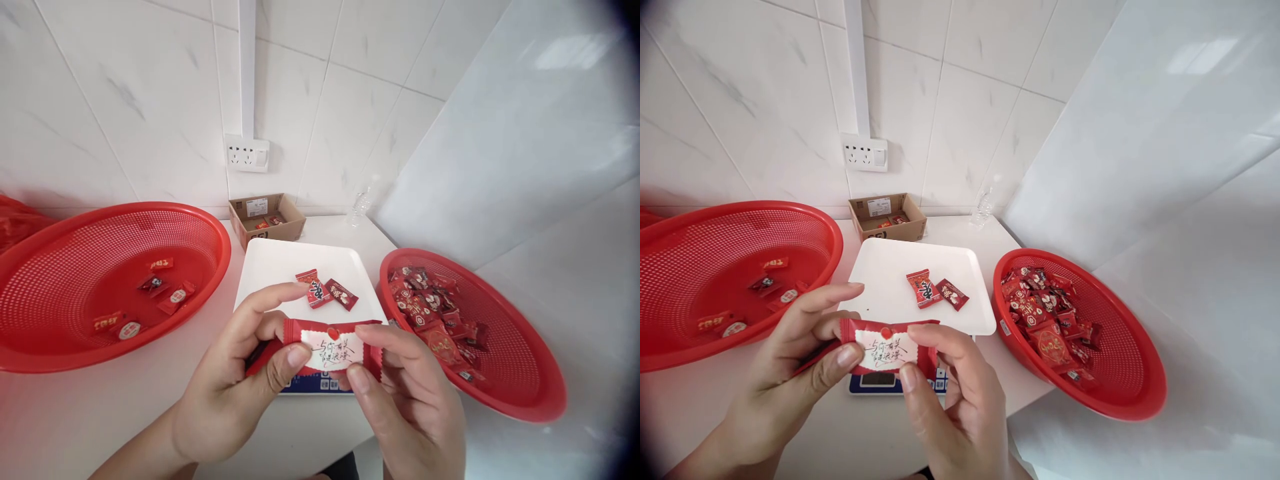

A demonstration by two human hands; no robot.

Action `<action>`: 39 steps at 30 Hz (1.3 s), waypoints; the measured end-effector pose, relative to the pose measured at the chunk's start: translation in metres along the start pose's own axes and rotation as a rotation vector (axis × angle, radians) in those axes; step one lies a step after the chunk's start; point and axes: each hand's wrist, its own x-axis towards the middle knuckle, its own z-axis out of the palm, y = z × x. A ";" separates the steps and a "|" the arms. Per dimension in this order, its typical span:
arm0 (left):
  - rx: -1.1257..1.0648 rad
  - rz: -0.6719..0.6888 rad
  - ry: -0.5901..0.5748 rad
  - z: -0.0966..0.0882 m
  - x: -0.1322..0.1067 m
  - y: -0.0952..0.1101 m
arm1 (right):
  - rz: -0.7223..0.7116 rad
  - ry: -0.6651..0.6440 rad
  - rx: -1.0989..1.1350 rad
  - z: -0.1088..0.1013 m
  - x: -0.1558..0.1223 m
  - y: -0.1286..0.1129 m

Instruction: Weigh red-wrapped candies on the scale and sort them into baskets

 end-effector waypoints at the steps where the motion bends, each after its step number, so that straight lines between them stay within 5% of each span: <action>1: -0.010 -0.011 0.009 0.000 0.000 0.000 | 0.005 0.001 0.005 0.001 0.000 0.000; 17: -0.305 -0.126 0.009 -0.001 0.001 -0.001 | -0.007 -0.013 -0.063 -0.003 -0.001 0.000; 39: -0.263 -0.137 0.000 0.000 0.003 0.001 | 0.028 -0.039 0.161 0.006 0.001 -0.002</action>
